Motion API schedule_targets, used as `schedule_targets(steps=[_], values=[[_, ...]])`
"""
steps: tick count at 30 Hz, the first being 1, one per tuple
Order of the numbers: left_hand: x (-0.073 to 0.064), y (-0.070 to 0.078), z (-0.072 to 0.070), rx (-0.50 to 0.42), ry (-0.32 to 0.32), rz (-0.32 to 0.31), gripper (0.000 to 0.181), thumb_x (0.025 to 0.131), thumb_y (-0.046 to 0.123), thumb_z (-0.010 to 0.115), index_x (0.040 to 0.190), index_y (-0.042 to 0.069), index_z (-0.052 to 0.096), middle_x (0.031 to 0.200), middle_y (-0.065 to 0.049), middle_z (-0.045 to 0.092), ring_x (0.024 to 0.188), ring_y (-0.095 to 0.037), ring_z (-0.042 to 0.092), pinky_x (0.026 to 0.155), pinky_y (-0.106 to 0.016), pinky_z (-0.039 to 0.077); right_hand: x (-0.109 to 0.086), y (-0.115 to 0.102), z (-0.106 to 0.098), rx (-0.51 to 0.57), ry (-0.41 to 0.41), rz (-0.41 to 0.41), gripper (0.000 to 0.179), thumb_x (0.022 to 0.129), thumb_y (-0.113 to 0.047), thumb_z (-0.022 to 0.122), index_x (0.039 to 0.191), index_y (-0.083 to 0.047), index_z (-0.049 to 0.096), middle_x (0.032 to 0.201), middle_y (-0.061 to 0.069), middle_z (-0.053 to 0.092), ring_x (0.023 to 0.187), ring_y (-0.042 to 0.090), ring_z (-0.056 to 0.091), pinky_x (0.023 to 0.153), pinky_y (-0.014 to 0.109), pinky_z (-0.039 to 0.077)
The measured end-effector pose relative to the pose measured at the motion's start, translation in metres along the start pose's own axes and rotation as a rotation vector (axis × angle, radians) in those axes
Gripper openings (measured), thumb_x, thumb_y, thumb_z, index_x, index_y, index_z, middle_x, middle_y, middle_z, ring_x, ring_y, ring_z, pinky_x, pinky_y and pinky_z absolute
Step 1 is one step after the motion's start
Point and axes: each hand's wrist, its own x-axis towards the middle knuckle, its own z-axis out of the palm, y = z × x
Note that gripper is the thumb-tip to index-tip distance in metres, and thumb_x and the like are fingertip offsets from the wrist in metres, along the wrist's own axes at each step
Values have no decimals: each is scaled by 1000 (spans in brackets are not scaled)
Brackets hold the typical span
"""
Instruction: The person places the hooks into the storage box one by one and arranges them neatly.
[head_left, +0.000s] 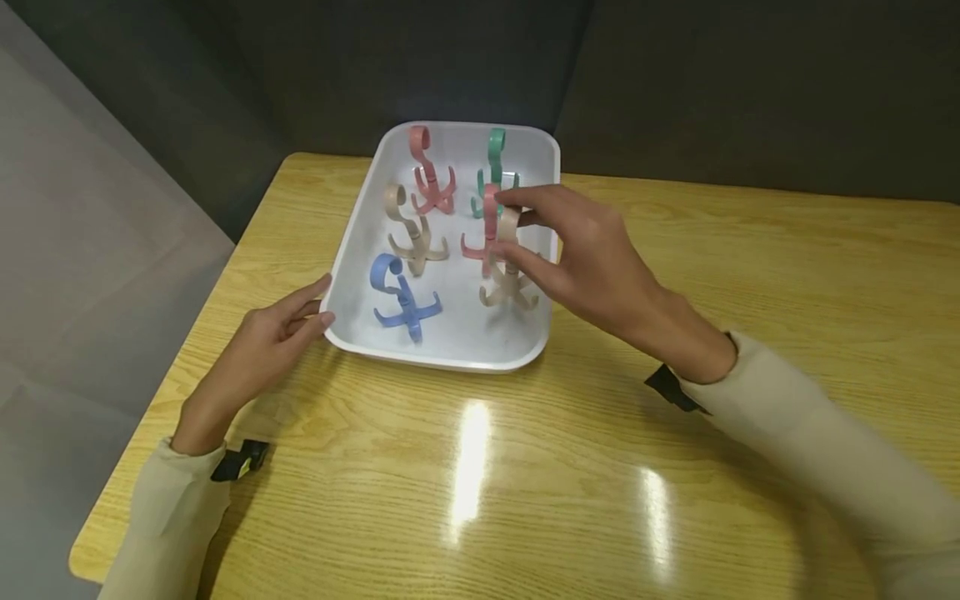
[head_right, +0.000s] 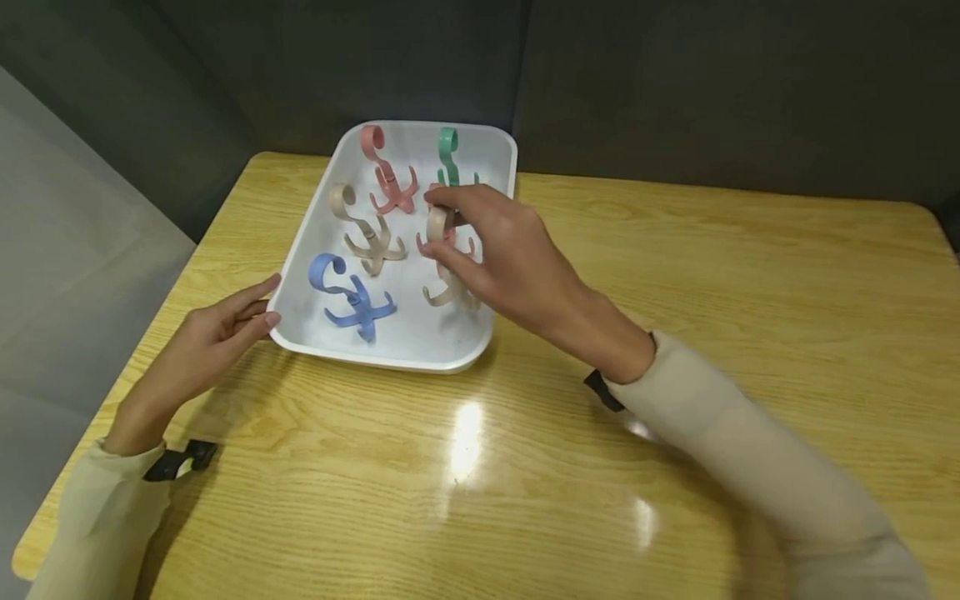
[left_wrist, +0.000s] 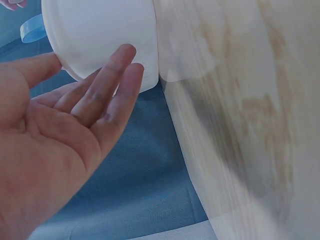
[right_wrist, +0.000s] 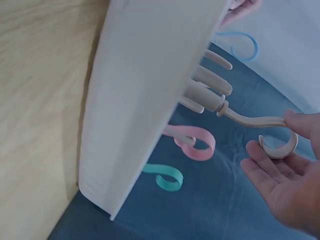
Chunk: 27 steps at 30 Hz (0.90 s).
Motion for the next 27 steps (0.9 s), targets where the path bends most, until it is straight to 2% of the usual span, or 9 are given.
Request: schedule_targets(steps=[5, 8, 11, 15, 19, 21, 25, 27], values=[[0, 1, 0, 12, -1, -6, 56, 109, 14, 58, 160, 1, 37, 139, -30, 60, 116, -41, 68, 92, -32, 56, -4, 2, 11, 28, -38, 23, 50, 88, -14, 87, 128, 6, 66, 122, 16, 71, 105, 23, 70, 94, 36, 57], [0, 2, 0, 16, 0, -11, 56, 109, 14, 58, 160, 1, 37, 139, -30, 60, 116, -41, 68, 92, -38, 56, -6, 2, 17, 43, -63, 40, 49, 88, -14, 86, 129, 6, 66, 123, 15, 70, 102, 22, 69, 92, 37, 57], [0, 2, 0, 11, 0, -11, 56, 109, 15, 58, 160, 1, 37, 139, -30, 60, 116, -41, 68, 92, -34, 56, -7, 1, 23, 58, -94, 66, 50, 89, -14, 86, 130, 5, 65, 125, 15, 69, 104, 22, 69, 93, 37, 58], [0, 3, 0, 1, 1, -7, 56, 109, 15, 58, 160, 2, 38, 139, -29, 60, 116, -41, 68, 89, -19, 54, -8, 1, 29, 87, -126, 97, 51, 90, -14, 85, 132, 4, 64, 127, 15, 68, 108, 23, 70, 95, 39, 57], [0, 2, 0, 0, 3, -7, 56, 109, 17, 58, 160, 2, 38, 140, -28, 60, 117, -40, 68, 85, -8, 49, -11, 4, 35, 101, -125, 82, 48, 90, -13, 84, 131, 4, 64, 126, 16, 68, 108, 23, 70, 96, 39, 57], [-1, 2, -1, -1, 1, -8, 57, 109, 17, 58, 160, 2, 38, 140, -28, 60, 117, -40, 68, 86, -10, 49, -13, 5, 38, 99, -115, 60, 46, 91, -12, 84, 130, 5, 65, 125, 15, 69, 106, 23, 70, 95, 39, 57], [-1, 3, -1, -5, -5, -11, 57, 109, 17, 58, 160, 3, 37, 140, -29, 60, 117, -41, 68, 91, -24, 55, -15, 8, 43, 86, -96, 21, 44, 91, -11, 83, 127, 6, 65, 123, 15, 69, 102, 22, 69, 93, 35, 57], [-1, 2, -1, -2, -6, -8, 57, 109, 16, 58, 160, 2, 37, 139, -29, 60, 117, -41, 67, 91, -25, 55, -16, 8, 46, 81, -88, 9, 43, 91, -11, 83, 127, 6, 65, 122, 16, 69, 101, 23, 68, 92, 35, 56]])
